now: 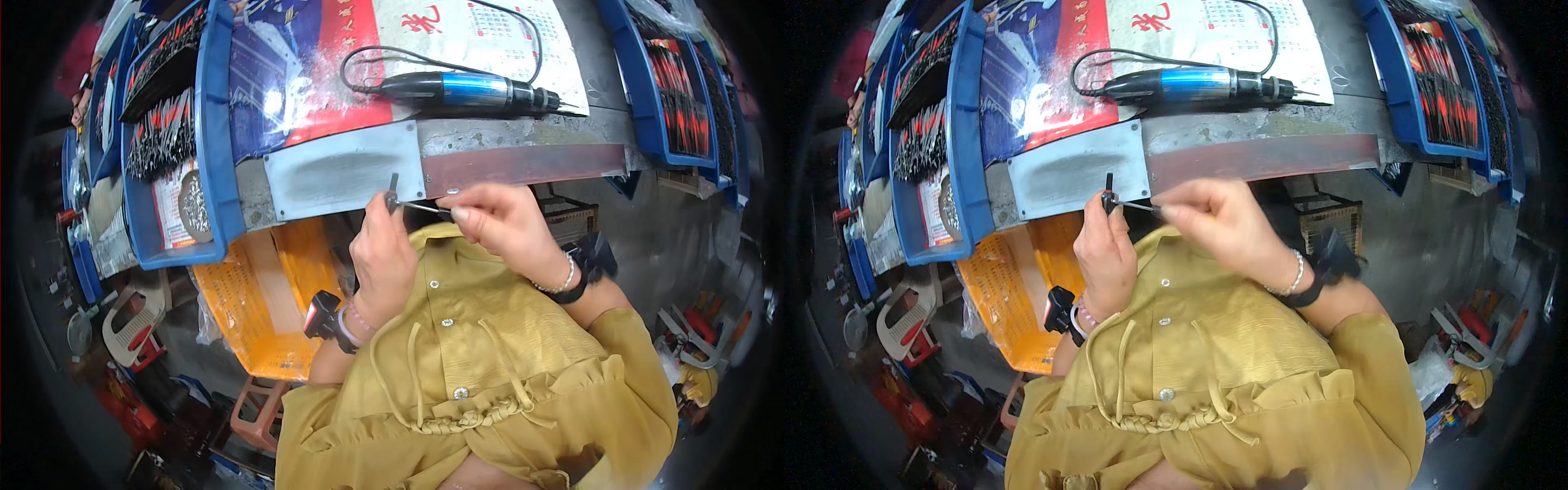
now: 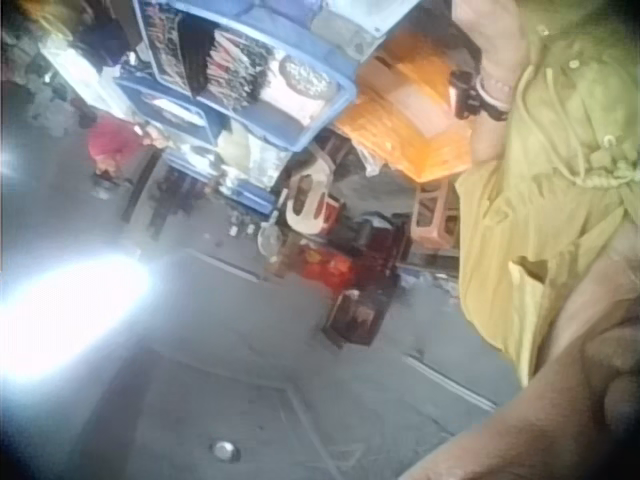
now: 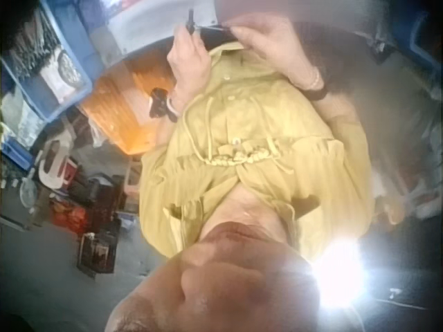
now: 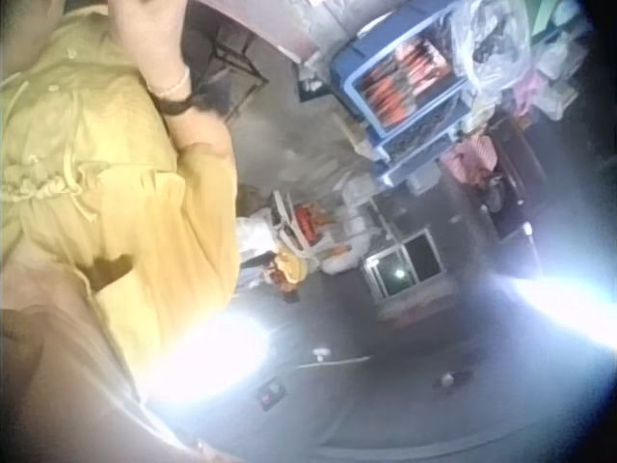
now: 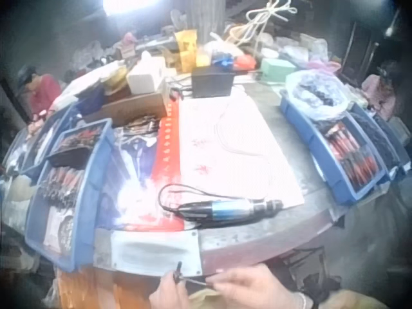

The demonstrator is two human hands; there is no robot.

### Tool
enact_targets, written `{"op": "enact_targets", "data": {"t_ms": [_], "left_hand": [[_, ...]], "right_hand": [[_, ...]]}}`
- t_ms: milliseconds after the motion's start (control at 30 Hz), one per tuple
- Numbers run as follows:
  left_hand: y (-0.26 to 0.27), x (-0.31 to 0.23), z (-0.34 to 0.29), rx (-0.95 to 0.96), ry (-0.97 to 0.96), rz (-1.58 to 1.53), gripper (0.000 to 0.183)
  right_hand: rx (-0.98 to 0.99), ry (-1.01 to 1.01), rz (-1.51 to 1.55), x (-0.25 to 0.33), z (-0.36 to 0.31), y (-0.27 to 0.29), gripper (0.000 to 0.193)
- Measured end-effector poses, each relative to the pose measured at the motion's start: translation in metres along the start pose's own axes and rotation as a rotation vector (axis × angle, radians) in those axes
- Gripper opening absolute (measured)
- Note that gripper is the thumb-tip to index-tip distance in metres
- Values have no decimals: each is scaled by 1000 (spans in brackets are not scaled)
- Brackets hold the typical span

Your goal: The person repeatedly picks small black electronic components from a yellow basket, uses a rotary tool to grind or shape them, and then uses pliers to trim or adjust them. The person places the finished components back into the basket and repeats the process.

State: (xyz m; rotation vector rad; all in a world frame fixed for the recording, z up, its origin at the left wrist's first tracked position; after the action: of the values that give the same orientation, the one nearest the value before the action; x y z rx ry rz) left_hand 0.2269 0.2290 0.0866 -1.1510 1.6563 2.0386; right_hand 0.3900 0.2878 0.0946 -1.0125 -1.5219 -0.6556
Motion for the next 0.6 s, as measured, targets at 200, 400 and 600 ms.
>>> {"op": "enact_targets", "data": {"t_ms": [200,400,600], "left_hand": [[-10,9,1,74,110,-79,20],[-16,11,4,29,77,-43,19],[-19,15,2,1,71,0,21]], "right_hand": [[295,820,-1119,36,-4,-10,42],[294,604,-1024,22,-4,-14,39],[104,410,-381,-7,4,-8,28]]}}
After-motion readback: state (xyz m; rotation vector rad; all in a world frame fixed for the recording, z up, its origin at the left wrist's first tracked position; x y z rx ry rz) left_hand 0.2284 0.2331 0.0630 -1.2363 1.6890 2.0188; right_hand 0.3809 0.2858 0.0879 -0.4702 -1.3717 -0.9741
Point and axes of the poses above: each hand's wrist, its own z-axis towards the middle knuckle, its own y-axis out of the back of the hand, x = y × z, the point moved 4 cm from there along z, towards the middle knuckle, and after that the axes turned 14 degrees about y, right-handed, at the moved point
